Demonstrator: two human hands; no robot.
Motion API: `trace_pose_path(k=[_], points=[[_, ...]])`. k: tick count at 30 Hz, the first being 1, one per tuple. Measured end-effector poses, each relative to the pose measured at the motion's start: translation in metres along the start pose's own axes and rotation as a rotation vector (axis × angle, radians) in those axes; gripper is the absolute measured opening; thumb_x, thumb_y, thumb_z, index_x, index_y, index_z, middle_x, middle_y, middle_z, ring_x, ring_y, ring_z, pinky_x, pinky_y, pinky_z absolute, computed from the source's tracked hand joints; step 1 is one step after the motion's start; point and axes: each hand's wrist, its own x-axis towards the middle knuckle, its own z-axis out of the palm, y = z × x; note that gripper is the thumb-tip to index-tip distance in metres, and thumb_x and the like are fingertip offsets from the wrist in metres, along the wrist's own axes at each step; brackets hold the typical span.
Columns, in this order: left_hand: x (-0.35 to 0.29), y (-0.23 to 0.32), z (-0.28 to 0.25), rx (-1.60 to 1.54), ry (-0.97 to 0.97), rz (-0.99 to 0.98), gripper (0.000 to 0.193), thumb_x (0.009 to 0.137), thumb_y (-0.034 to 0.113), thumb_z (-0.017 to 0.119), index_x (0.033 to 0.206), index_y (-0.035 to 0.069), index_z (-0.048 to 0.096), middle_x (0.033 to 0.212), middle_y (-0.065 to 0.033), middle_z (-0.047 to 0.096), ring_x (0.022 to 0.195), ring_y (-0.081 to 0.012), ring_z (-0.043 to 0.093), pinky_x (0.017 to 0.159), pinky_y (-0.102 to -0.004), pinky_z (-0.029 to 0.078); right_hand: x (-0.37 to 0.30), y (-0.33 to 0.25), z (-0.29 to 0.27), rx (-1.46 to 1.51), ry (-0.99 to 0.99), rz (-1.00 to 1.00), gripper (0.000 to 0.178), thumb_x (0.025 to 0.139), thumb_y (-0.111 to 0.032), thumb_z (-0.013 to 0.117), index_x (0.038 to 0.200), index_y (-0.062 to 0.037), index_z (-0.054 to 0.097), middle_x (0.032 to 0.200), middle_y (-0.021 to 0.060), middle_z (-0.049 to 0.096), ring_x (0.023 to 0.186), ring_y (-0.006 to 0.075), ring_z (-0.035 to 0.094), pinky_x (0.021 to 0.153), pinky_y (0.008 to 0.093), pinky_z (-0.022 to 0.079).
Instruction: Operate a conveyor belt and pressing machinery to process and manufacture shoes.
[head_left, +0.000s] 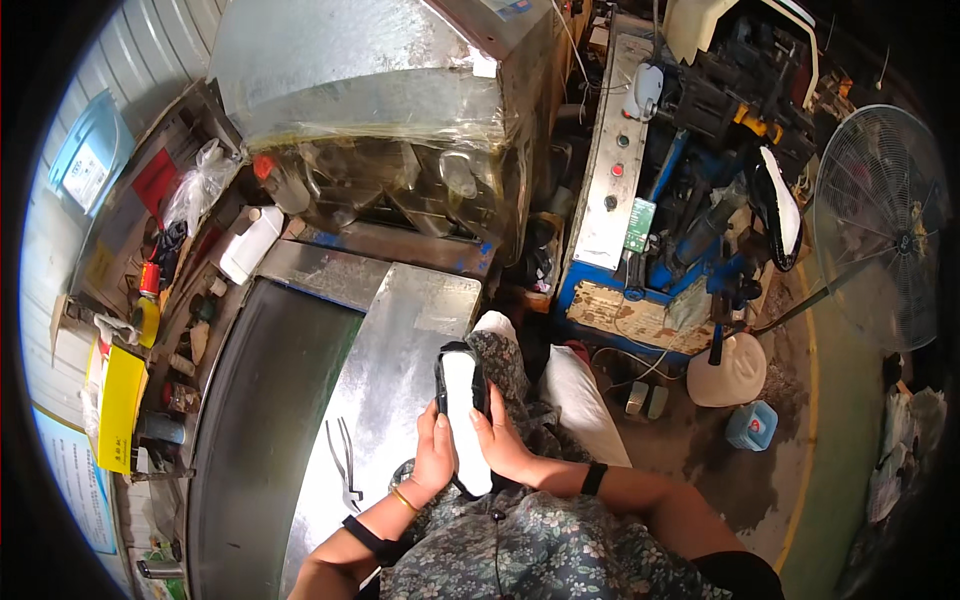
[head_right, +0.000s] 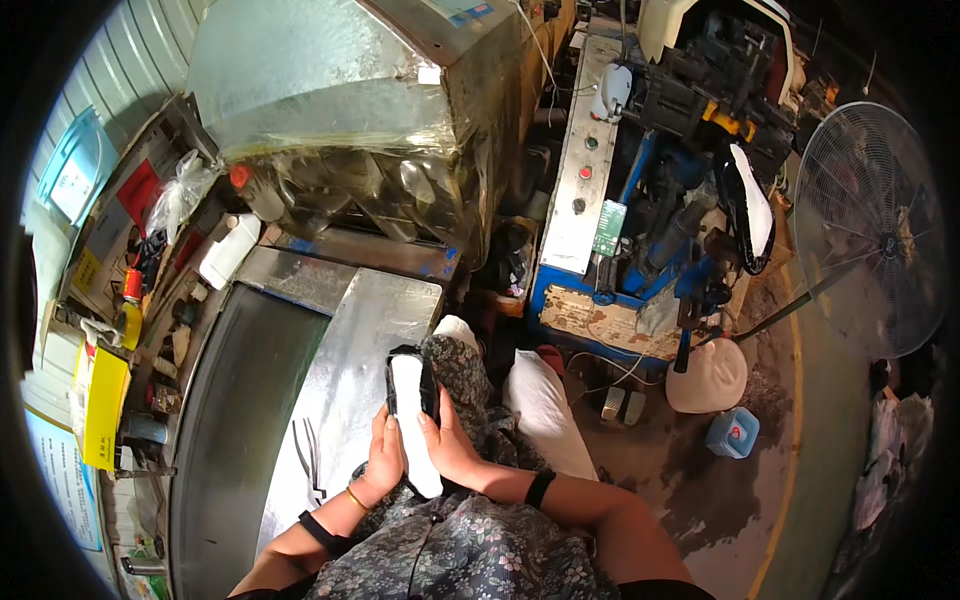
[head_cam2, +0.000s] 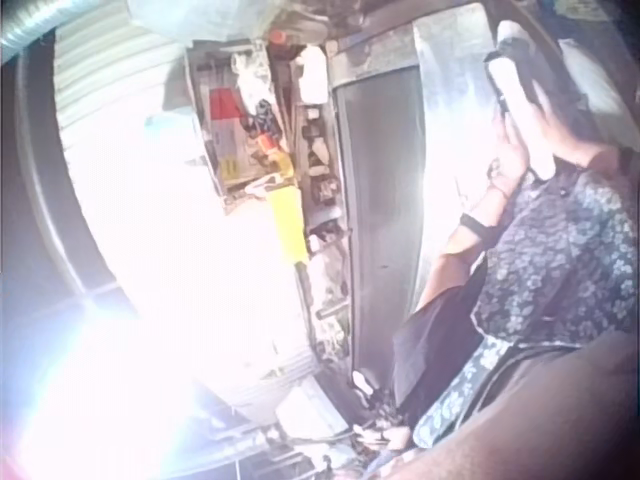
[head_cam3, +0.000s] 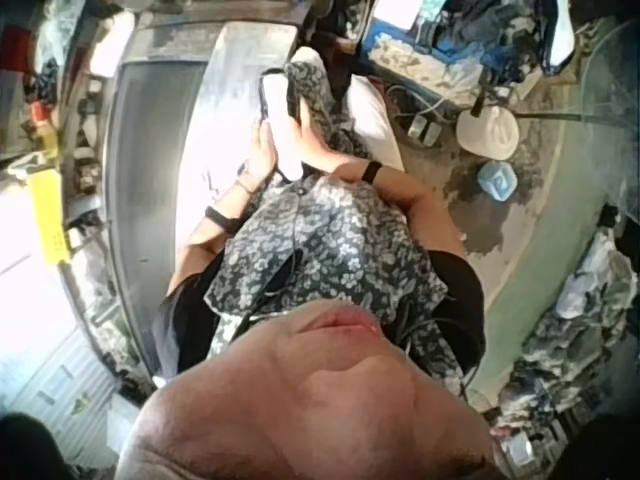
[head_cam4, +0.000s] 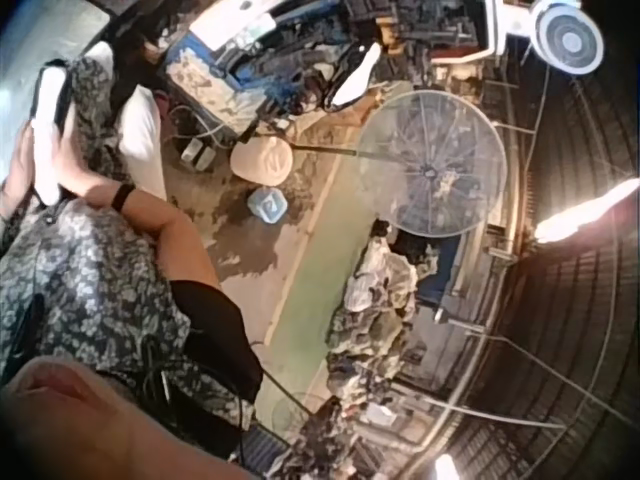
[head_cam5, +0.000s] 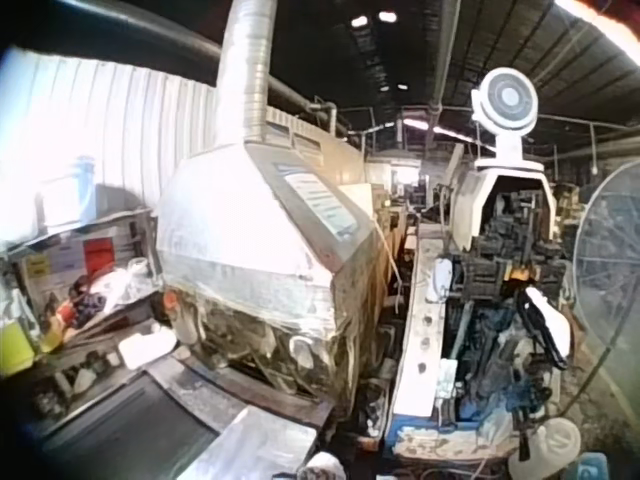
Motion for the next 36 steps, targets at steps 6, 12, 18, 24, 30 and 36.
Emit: trace_pose_path(k=[6, 12, 18, 24, 30, 36], points=[[0.078, 0.039, -0.009, -0.937, -0.254, -0.524, 0.075, 0.102, 0.06, 0.026, 0.147, 0.002, 0.038, 0.142, -0.0138, 0.051, 0.131, -0.0233, 0.047, 0.114, -0.0378, 0.033, 0.034, 0.0, -0.05, -0.177, -0.245, 0.153, 0.066, 0.106, -0.051, 0.027, 0.144, 0.0003, 0.04, 0.13, 0.0159, 0.058, 0.123, 0.0269, 0.053, 0.106, 0.034, 0.037], [0.119, 0.042, 0.011, -0.038, -0.196, -0.224, 0.061, 0.105, 0.049, 0.033, 0.123, -0.003, 0.061, 0.111, -0.0225, 0.068, 0.105, -0.0351, 0.064, 0.098, -0.0377, 0.045, 0.125, -0.013, -0.036, -0.452, 0.017, -0.042, 0.046, 0.106, -0.035, 0.033, 0.12, 0.0, 0.058, 0.101, 0.0197, 0.068, 0.102, 0.0355, 0.065, 0.084, 0.0418, 0.051], [0.108, 0.057, -0.003, 0.322, -0.253, -0.25, 0.053, 0.106, 0.041, 0.034, 0.121, -0.003, 0.059, 0.11, -0.0249, 0.067, 0.107, -0.0368, 0.062, 0.098, -0.0404, 0.045, 0.109, -0.039, -0.019, -0.519, 0.042, -0.155, 0.033, 0.104, -0.023, 0.036, 0.11, 0.0006, 0.059, 0.098, 0.0213, 0.068, 0.1, 0.0316, 0.065, 0.087, 0.0403, 0.051], [-0.014, 0.035, -0.023, 0.105, -0.331, 0.041, 0.087, 0.091, 0.02, 0.072, 0.149, -0.01, 0.014, 0.142, -0.0305, 0.039, 0.131, -0.0343, 0.044, 0.11, -0.0414, 0.036, 0.125, -0.007, -0.04, 0.148, -0.086, -0.115, 0.044, 0.11, -0.027, 0.028, 0.114, 0.0029, 0.059, 0.104, 0.0117, 0.071, 0.097, 0.0178, 0.063, 0.094, 0.0316, 0.047], [-0.034, 0.041, -0.01, -0.826, -0.397, -0.519, 0.093, 0.089, 0.003, 0.07, 0.157, 0.008, 0.007, 0.135, -0.0077, 0.052, 0.123, -0.0161, 0.049, 0.103, -0.0323, 0.042, 0.129, -0.011, -0.027, 0.143, 0.001, -0.016, 0.041, 0.108, -0.028, 0.034, 0.11, 0.0036, 0.06, 0.098, 0.0114, 0.072, 0.093, 0.0172, 0.064, 0.089, 0.0313, 0.048], [-0.006, 0.038, -0.057, -1.128, -0.343, -0.586, 0.087, 0.086, -0.003, 0.068, 0.156, 0.011, 0.02, 0.135, -0.0076, 0.055, 0.121, -0.0211, 0.055, 0.106, -0.0362, 0.04, 0.135, -0.051, -0.142, -0.256, 0.053, -0.206, 0.039, 0.101, -0.036, 0.054, 0.115, 0.0, 0.063, 0.108, 0.0143, 0.068, 0.102, 0.025, 0.064, 0.092, 0.0376, 0.049]])
